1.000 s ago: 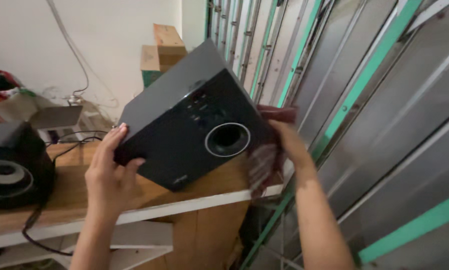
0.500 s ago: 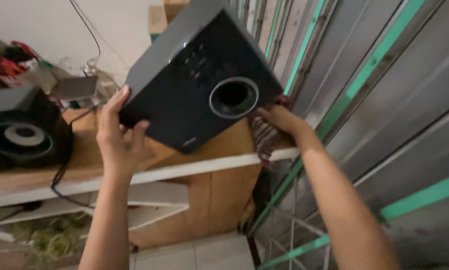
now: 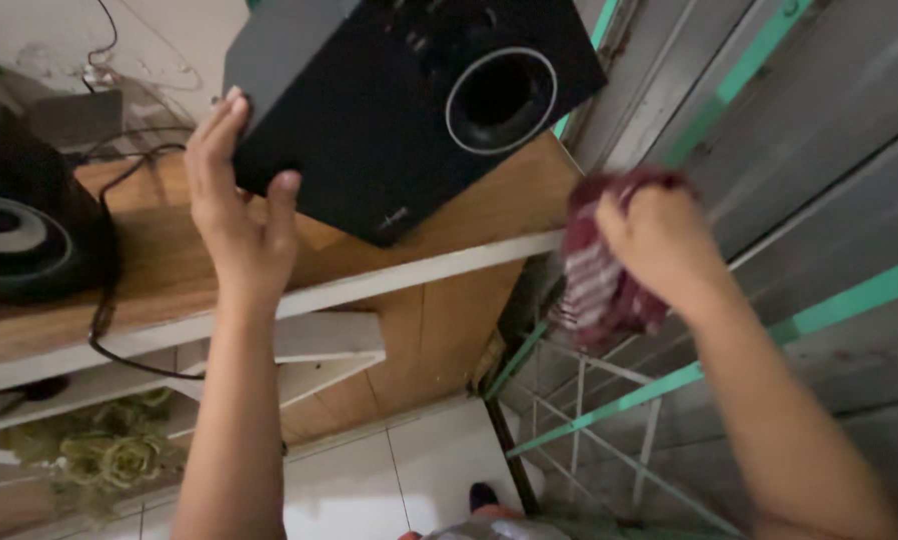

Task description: The person wipes a large black speaker and two smaller black speakers on a wooden counter using a red and white striped cloth. The person rotates the large speaker to clean multiple sides and then cleans each smaller speaker individually.

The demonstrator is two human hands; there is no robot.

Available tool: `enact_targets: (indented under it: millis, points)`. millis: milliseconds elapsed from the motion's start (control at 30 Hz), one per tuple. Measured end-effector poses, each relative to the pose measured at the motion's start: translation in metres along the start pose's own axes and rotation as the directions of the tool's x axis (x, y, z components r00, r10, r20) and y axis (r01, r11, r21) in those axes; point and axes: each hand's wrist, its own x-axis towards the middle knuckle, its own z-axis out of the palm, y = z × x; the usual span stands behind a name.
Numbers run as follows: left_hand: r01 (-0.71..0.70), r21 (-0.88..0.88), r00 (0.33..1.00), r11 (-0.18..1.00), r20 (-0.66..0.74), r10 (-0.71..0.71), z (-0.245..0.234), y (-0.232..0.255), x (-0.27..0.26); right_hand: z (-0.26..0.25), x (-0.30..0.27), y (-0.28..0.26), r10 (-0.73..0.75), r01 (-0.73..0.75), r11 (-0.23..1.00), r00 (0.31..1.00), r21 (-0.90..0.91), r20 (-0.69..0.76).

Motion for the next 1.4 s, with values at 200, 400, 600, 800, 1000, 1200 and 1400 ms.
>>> enact_targets:
  millis: [200, 400, 600, 800, 1000, 1200, 1400]
  points:
    - [0.037, -0.086, 0.999, 0.996, -0.031, -0.04, 0.003, 0.003, 0.001, 0.097, 0.135, 0.03, -0.06, 0.033, 0.995, 0.951, 0.092, 0.303]
    - [0.058, -0.053, 0.998, 0.997, -0.032, -0.06, 0.002, 0.006, 0.005, 0.191, 0.228, 0.043, -0.331, 0.328, 0.943, 0.919, 0.049, 0.213]
    - [0.04, -0.014, 0.999, 0.999, -0.031, -0.04, 0.005, 0.002, 0.001, 0.202, 0.198, 0.009, -0.384, 0.383, 0.922, 0.876, 0.062, 0.292]
    - [0.043, -0.055, 0.998, 0.998, -0.033, -0.045, 0.005, -0.002, 0.0, 0.139, 0.122, -0.067, -0.458, 0.474, 0.88, 0.826, 0.035, 0.328]
    - [0.037, -0.059, 0.999, 0.998, -0.019, -0.039, 0.005, -0.013, -0.006, 0.063, -0.001, -0.048, -0.338, 0.317, 0.937, 0.928, 0.145, 0.157]
    - [0.034, -0.053, 0.999, 0.998, -0.021, -0.036, 0.004, -0.009, -0.004, 0.096, 0.055, 0.05, -0.278, 0.3, 0.952, 0.932, -0.064, 0.234]
    - [0.043, -0.06, 0.998, 0.997, -0.04, -0.045, 0.005, -0.003, -0.003, 0.218, 0.197, 0.079, -0.645, 0.658, 0.753, 0.741, -0.008, 0.188]
